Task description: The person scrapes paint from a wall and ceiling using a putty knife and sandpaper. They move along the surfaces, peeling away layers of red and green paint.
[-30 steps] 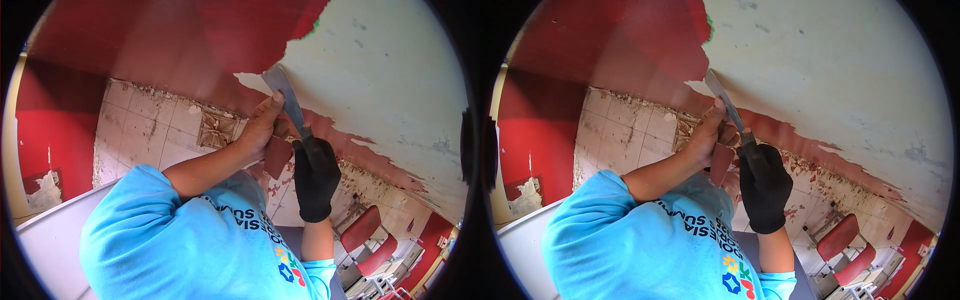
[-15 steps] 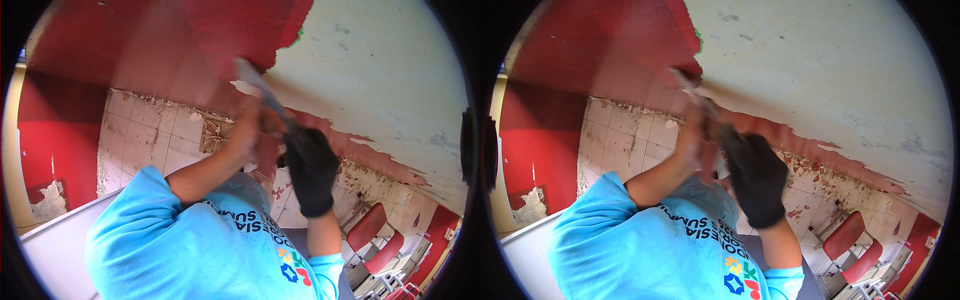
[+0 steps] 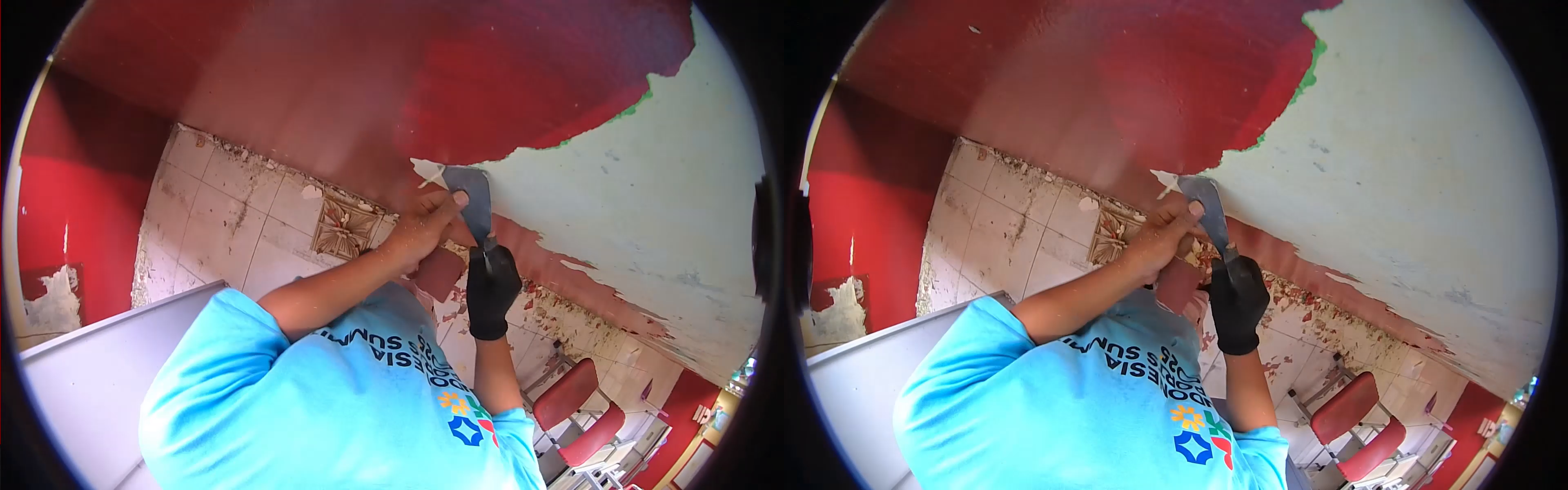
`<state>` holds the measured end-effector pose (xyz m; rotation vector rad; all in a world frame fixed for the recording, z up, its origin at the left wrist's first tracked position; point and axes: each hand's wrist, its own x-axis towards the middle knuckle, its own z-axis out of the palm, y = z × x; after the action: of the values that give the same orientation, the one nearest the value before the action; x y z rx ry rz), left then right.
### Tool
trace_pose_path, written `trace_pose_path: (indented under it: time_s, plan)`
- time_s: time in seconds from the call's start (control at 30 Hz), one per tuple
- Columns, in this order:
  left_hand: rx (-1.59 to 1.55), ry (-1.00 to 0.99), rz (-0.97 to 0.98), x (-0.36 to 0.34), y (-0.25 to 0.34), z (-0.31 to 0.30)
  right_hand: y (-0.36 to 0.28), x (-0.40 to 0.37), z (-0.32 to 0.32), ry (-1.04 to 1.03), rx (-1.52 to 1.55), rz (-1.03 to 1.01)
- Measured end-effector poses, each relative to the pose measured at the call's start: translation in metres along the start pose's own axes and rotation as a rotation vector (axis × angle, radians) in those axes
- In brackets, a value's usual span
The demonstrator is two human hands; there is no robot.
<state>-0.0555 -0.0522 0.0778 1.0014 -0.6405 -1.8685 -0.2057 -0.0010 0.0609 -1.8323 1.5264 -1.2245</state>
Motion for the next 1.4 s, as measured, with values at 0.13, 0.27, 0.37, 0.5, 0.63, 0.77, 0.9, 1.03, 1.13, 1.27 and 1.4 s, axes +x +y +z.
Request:
trace_pose_path:
  time_s: [0.13,0.27,0.37,0.5,0.63,0.77,0.9,1.03,1.13,1.27,1.4]
  plan:
    - [0.010,0.112,0.058,0.011,-0.035,-0.006,0.003,-0.010,0.004,0.036,-0.124,-0.088]
    - [0.003,0.187,0.125,0.012,-0.038,-0.010,-0.005,-0.006,0.009,0.049,-0.160,-0.044]
    - [-0.130,0.239,0.217,0.004,0.009,-0.025,-0.018,0.023,0.024,-0.041,-0.162,-0.237]
    - [-0.073,0.295,0.121,0.001,-0.017,-0.031,0.004,-0.002,0.033,-0.088,-0.075,-0.131]
    - [0.024,0.184,-0.067,-0.006,-0.044,-0.042,0.029,-0.052,0.016,-0.235,-0.066,0.187]
    - [-0.162,0.145,-0.098,0.008,-0.067,-0.053,0.009,-0.046,0.014,-0.185,-0.268,0.045]
    - [-0.245,0.064,-0.103,0.011,-0.048,-0.051,-0.006,-0.037,0.000,-0.184,-0.331,0.007]
    - [-0.258,0.177,-0.035,0.008,-0.055,-0.072,-0.010,-0.050,-0.014,-0.242,-0.184,0.297]
    - [-0.071,0.161,-0.077,-0.005,-0.046,-0.085,-0.009,-0.060,-0.016,-0.279,-0.207,0.310]
    - [0.345,-0.124,0.051,-0.014,-0.037,-0.101,-0.015,-0.067,-0.017,-0.359,-0.221,0.270]
    - [0.243,0.059,0.080,-0.015,-0.036,-0.105,-0.024,-0.073,-0.017,-0.371,-0.239,0.211]
